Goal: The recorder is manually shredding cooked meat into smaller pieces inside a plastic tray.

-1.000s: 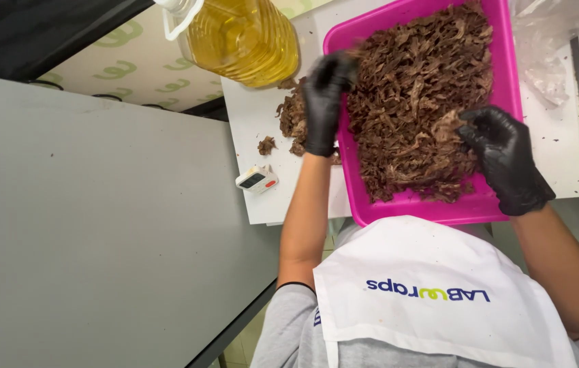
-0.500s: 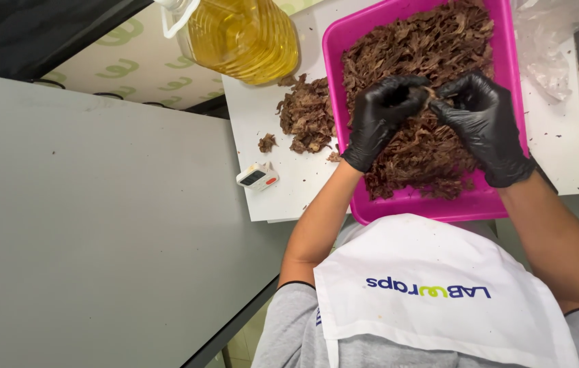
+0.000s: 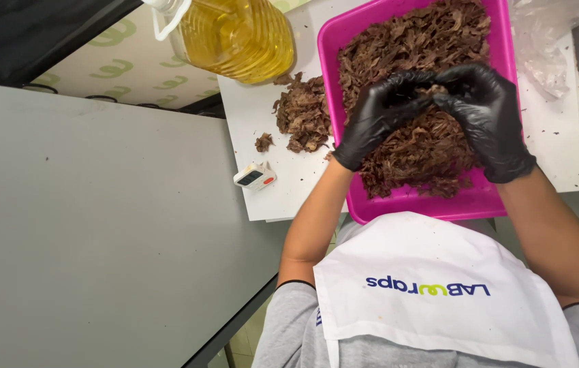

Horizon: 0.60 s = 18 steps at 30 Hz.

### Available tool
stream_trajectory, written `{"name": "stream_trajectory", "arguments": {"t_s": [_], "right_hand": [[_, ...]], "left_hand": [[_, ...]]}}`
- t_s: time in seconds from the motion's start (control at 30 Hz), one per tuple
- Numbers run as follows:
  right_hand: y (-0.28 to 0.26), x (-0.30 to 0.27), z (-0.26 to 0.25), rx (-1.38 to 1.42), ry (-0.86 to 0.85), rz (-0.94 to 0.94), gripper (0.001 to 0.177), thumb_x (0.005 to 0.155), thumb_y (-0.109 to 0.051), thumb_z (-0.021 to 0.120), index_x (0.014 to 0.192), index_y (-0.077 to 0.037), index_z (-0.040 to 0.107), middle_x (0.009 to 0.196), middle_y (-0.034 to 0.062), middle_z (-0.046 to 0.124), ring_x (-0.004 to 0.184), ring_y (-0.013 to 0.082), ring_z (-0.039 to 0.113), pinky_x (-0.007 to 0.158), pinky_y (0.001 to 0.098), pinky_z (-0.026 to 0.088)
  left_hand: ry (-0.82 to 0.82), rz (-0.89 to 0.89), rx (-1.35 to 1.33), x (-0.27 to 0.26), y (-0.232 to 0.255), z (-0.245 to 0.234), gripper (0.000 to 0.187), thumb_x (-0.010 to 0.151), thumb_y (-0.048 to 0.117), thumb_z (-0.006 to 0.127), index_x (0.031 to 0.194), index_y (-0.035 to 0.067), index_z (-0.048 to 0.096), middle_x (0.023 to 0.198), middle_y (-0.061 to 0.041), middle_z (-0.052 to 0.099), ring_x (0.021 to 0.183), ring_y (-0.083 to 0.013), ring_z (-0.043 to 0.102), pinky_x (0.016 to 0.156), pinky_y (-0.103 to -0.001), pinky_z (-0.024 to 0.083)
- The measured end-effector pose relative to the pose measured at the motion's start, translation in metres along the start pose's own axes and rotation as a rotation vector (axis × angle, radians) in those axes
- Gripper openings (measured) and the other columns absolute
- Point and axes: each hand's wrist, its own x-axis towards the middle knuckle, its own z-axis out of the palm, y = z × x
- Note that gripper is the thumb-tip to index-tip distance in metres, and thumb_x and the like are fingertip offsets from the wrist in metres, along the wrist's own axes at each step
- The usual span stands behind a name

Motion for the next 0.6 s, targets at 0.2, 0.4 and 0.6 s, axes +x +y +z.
{"name": "stream_trajectory", "arguments": {"t_s": [0.2,0.4,0.6], "right_hand": [[0.007,-0.004,-0.003,0.049,-0.009,-0.03,0.022,0.105,-0.002,0.075,0.12,-0.005,0.059,0.114,0.0052,0.067,0.111,0.0141,0.066,0.11,0.0339,0.058],[-0.019,-0.011,-0.023,0.085,0.073,0.027,0.011,0.103,-0.005,0.068,0.114,-0.006,0.066,0.111,0.0067,0.072,0.104,0.0161,0.073,0.098,0.0341,0.064],[-0.029,0.007,-0.023,-0.568,0.09,-0.244,0.02,0.103,-0.001,0.07,0.123,-0.001,0.069,0.129,0.0222,0.065,0.124,0.0314,0.064,0.108,0.0444,0.055]], "left_hand": [[0.328,0.504,0.772,0.002,0.035,0.018,0.017,0.105,0.018,0.067,0.117,0.007,0.073,0.111,-0.013,0.078,0.103,-0.0226,0.077,0.094,-0.036,0.065],[0.704,0.493,1.193,-0.007,0.084,-0.008,0.022,0.102,0.007,0.067,0.122,0.012,0.075,0.102,-0.007,0.082,0.081,-0.0208,0.079,0.073,-0.032,0.065],[0.633,0.9,1.839,-0.005,0.075,0.016,0.035,0.101,-0.005,0.049,0.129,0.011,0.064,0.123,-0.019,0.07,0.11,-0.0296,0.071,0.095,-0.035,0.061]]}}
